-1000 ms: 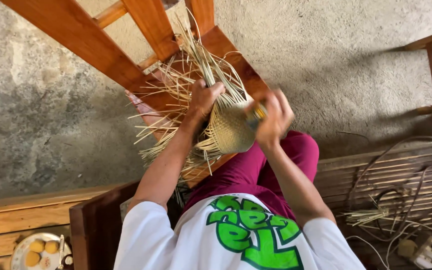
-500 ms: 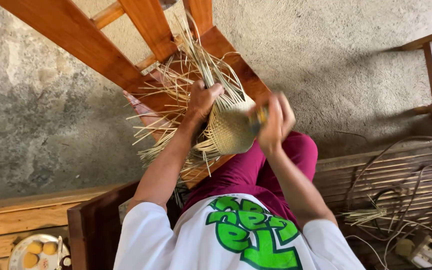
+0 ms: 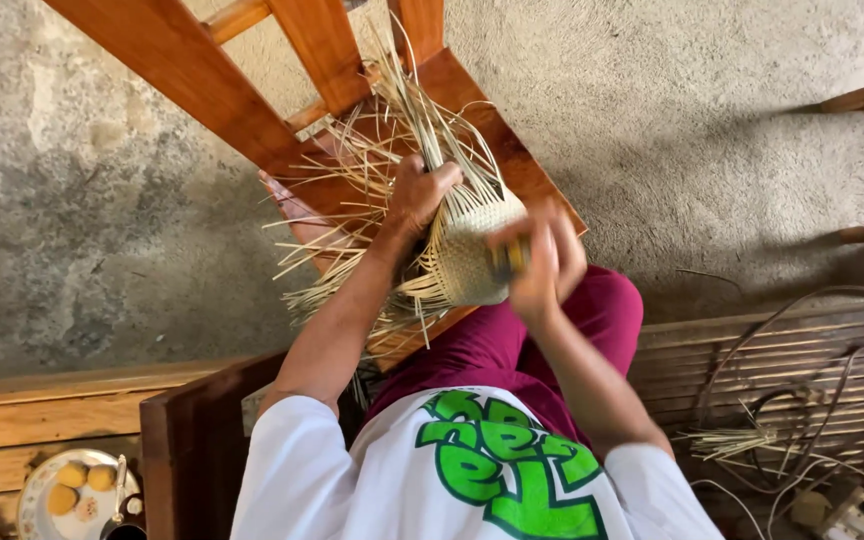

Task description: Weave natural fibers into a structured object using hands and a small compacting tool

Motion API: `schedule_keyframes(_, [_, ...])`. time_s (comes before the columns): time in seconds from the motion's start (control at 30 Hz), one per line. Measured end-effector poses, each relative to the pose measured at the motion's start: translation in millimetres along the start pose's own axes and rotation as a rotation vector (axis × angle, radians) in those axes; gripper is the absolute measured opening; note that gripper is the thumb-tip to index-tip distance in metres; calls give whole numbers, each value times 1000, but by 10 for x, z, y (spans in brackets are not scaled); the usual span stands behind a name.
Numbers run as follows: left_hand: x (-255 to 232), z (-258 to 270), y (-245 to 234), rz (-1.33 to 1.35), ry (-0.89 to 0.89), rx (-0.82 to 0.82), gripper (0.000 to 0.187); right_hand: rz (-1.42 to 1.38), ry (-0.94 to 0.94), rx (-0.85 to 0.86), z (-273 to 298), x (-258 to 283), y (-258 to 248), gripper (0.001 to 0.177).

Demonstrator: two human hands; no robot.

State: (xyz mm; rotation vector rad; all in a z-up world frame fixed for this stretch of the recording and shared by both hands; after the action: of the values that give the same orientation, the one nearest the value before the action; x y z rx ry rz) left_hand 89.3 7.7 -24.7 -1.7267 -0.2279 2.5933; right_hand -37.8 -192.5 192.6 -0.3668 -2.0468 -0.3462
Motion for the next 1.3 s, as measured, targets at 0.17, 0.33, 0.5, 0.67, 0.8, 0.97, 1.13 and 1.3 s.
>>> schedule_keyframes(0.17, [40, -23, 17, -11, -48, -4, 48, 15, -151, 139, 214, 145, 87, 41])
schedule_keyframes(0.33, [-234, 136, -39, 180, 8, 15, 51, -88, -125, 142, -396, 493, 713, 48])
schedule_keyframes(0.5, [164, -176, 36, 84, 1, 9, 43, 43, -218, 74, 110, 412, 130, 49])
schedule_keyframes(0.67, [-16, 14, 25, 31, -42, 7, 46, 37, -217, 147, 313, 349, 161, 27])
schedule_keyframes(0.8, [-257, 206, -32, 37, -51, 8, 51, -102, -214, 150, -166, 334, 590, 45])
schedule_keyframes(0.97, [-838, 582, -48, -1, 64, 24, 71, -238, 587, -201, -377, -394, -139, 38])
schedule_keyframes(1.13, [-498, 412, -197, -160, 122, 57, 95, -408, 818, -399, 36, -782, -1356, 27])
schedule_keyframes(1.3, [-551, 484, -673, -336, 266, 35, 76, 523, 326, -455, 570, -1131, -3315, 43])
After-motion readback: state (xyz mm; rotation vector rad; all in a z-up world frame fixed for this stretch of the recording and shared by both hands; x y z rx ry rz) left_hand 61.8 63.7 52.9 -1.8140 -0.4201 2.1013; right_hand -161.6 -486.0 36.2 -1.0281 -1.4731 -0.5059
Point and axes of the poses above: each hand's wrist, its own z-axis away from the middle knuckle, its own y-axis out of the palm, x = y × z, the point moved 10 cm from there along -z, towards the middle knuckle, and after that the axes turned 2 degrees about -x, right-handed, at the moved point
